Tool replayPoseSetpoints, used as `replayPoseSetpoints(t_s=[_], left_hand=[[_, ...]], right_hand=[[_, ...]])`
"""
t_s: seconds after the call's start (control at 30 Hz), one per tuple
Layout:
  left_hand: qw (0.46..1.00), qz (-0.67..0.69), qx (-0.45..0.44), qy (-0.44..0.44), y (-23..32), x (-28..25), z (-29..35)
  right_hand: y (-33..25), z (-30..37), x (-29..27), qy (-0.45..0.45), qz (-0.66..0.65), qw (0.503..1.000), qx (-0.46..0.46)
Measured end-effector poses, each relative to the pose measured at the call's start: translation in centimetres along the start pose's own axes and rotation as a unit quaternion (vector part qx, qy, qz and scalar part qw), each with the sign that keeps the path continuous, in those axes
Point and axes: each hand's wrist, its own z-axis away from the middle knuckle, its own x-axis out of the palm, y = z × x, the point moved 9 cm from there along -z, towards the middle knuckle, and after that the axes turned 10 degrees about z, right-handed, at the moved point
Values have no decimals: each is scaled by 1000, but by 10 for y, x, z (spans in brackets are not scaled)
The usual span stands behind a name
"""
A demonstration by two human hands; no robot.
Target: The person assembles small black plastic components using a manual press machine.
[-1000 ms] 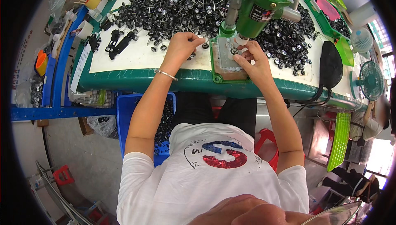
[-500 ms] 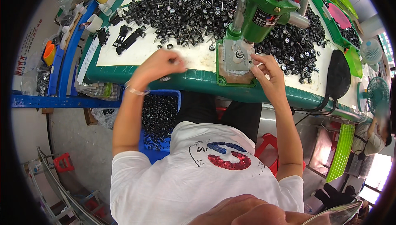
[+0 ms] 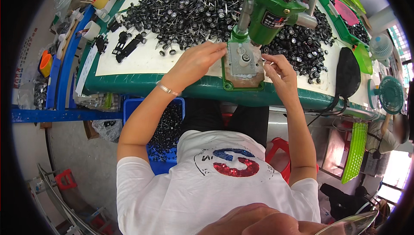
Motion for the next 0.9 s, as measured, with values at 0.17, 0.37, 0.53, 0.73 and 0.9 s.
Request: replayPoseSetpoints(t_s=[0.17,0.37,0.53,0.73,0.9], left_hand=[[992,-83,-81,-45,-47,28,5],[989,-97,-109,12,-51,23,9],[890,305,-285,181,-45,9,10],[842,433,-285,149,-14,34,-12],[776,522,-312,166,-20,49,-17]], right_hand=[[21,16,-15,13,-28,999,37],[26,13,-18,25,-71,996,52],[14,0,-35,53,-72,995,32],[-25,-40,-80,121,-148,981,35],[-71,-86,-102,194,-159,968,15]])
